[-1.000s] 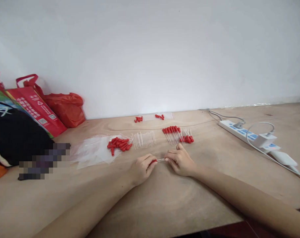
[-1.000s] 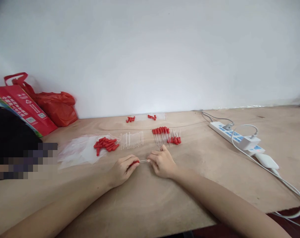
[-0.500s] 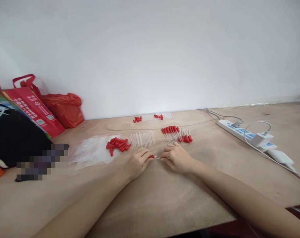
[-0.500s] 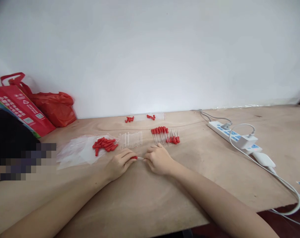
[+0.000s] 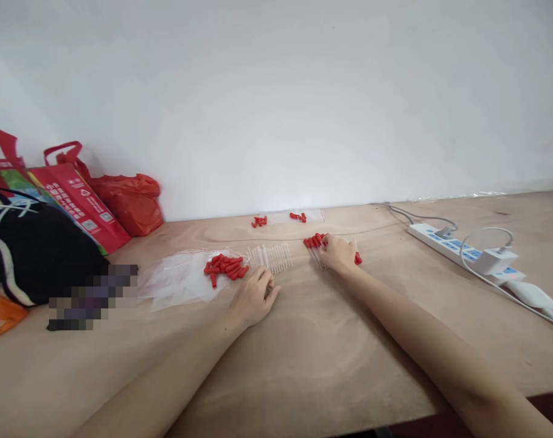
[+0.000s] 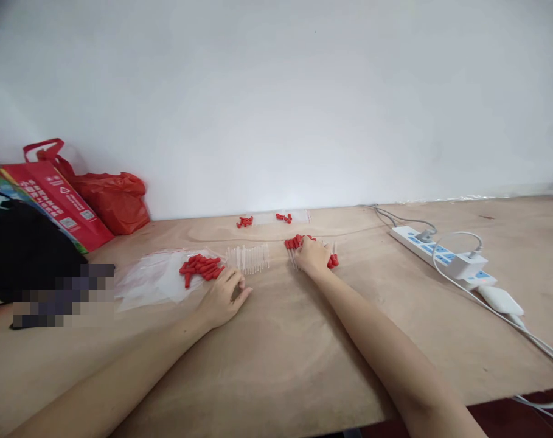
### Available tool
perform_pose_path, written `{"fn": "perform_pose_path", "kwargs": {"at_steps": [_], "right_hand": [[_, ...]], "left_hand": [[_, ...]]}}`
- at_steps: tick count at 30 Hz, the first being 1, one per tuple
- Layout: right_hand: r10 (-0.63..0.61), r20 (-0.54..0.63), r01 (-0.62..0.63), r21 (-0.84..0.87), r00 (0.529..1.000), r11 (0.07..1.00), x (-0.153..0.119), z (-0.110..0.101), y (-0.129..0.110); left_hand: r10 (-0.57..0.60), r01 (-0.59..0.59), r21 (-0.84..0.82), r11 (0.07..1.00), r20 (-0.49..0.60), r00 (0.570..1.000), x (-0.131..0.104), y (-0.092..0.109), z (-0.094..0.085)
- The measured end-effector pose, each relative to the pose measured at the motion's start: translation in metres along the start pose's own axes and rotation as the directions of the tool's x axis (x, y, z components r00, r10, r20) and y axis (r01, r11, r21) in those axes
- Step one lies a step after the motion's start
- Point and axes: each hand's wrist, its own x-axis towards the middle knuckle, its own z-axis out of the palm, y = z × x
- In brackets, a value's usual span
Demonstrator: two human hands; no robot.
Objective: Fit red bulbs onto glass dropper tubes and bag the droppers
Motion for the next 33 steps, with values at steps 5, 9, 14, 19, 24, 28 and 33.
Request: {"fn": "perform_pose_path", "kwargs": {"at_steps": [5,9,14,19,24,28,33], "right_hand": [[-0.059,-0.033,0.059,-0.021,0.998,0.998,-0.001,0.006,0.001],[-0.126,-0.062,0.125,-0.02,0.99,0.992,-0.004,0.009,-0.011],[-0.155,0.022,0.153,0.06,0.988,0.986,-0.005,0.019,-0.047],[-0.043,0.134,0.028,0.109,0.99,0.994,0.002,0.027,-0.076],[-0.023,0.165,0.003,0.121,0.986,0.993,0.003,0.031,-0.085],[0.005,0.166,-0.028,0.134,0.986,0.991,0.001,0.031,-0.086],[0.016,0.127,-0.037,0.164,0.992,0.986,-0.001,0.026,-0.083]], "left_hand": [[-0.009,0.011,0.145,0.989,-0.011,1.0,0.002,0.0,-0.005],[-0.053,0.063,0.393,0.917,-0.037,0.998,0.004,-0.01,-0.015],[-0.182,0.19,0.524,0.83,-0.068,0.981,0.002,-0.025,-0.028],[-0.229,0.221,0.545,0.809,-0.055,0.972,-0.001,-0.033,-0.031],[-0.237,0.228,0.536,0.813,-0.053,0.97,0.001,-0.041,-0.026],[-0.234,0.232,0.541,0.809,-0.065,0.97,0.002,-0.042,-0.024],[-0.158,0.19,0.445,0.875,-0.109,0.982,0.002,-0.029,-0.022]]}}
